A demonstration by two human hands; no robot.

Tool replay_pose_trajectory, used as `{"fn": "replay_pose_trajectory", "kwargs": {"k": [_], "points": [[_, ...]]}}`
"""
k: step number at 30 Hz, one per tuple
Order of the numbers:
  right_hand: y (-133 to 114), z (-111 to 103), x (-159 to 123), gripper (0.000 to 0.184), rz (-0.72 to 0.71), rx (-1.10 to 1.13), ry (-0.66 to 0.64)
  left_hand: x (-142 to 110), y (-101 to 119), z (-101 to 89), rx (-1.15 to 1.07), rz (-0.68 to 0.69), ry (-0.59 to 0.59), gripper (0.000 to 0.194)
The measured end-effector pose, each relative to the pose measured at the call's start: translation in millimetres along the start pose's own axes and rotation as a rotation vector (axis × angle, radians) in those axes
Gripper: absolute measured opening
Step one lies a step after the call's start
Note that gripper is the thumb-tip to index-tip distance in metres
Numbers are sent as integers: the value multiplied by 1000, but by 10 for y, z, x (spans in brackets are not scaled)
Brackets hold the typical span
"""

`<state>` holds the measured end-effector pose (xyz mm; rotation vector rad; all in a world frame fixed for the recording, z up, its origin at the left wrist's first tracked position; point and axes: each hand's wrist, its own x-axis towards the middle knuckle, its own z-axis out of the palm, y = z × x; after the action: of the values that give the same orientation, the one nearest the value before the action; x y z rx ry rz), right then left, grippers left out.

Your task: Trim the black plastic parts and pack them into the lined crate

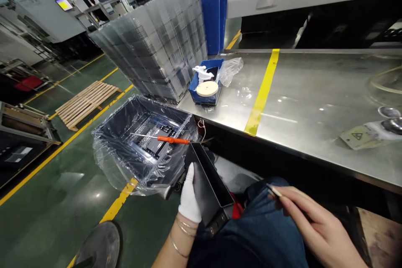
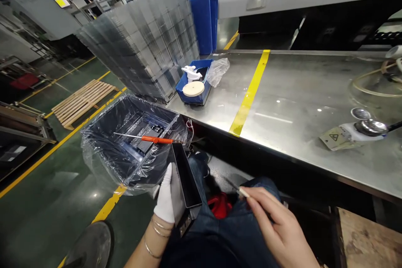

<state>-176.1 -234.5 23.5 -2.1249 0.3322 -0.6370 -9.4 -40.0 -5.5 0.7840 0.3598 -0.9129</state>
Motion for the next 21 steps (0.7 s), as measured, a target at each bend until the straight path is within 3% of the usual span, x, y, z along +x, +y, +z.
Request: {"fn": "replay_pose_trajectory", "kwargs": {"k": [2, 4, 8, 10, 11, 13, 15, 18, 21], "points": [[-90, 7, -42, 21, 13, 99, -179, 11, 12, -49, -124, -70, -16, 49], [-176, 51, -67, 21, 40, 180, -340, 20, 15, -59, -224, -63, -22, 40], [-248, 101, -83, 26, 48, 231, -578, 9, 35, 4, -269, -53, 101, 40], [-254, 88, -104, 25, 23, 239, -629, -2, 53, 38, -270, -7, 94, 44], [-257, 84, -120, 22, 13, 231, -590, -6, 59, 51, -265, 36, 63, 45], [-273, 102, -161, 21, 0, 189, -383, -10, 56, 75, -248, 107, 27, 45], [-292, 166, -206, 30, -29, 147, -192, -12, 34, 102, -244, 133, 50, 44], [-275, 304, -260, 41, -83, 142, -99, -10, -9, 136, -241, 107, 78, 48], [-196, 384, -292, 38, -54, 125, -34, -9, -22, 141, -232, 137, 86, 47]]}}
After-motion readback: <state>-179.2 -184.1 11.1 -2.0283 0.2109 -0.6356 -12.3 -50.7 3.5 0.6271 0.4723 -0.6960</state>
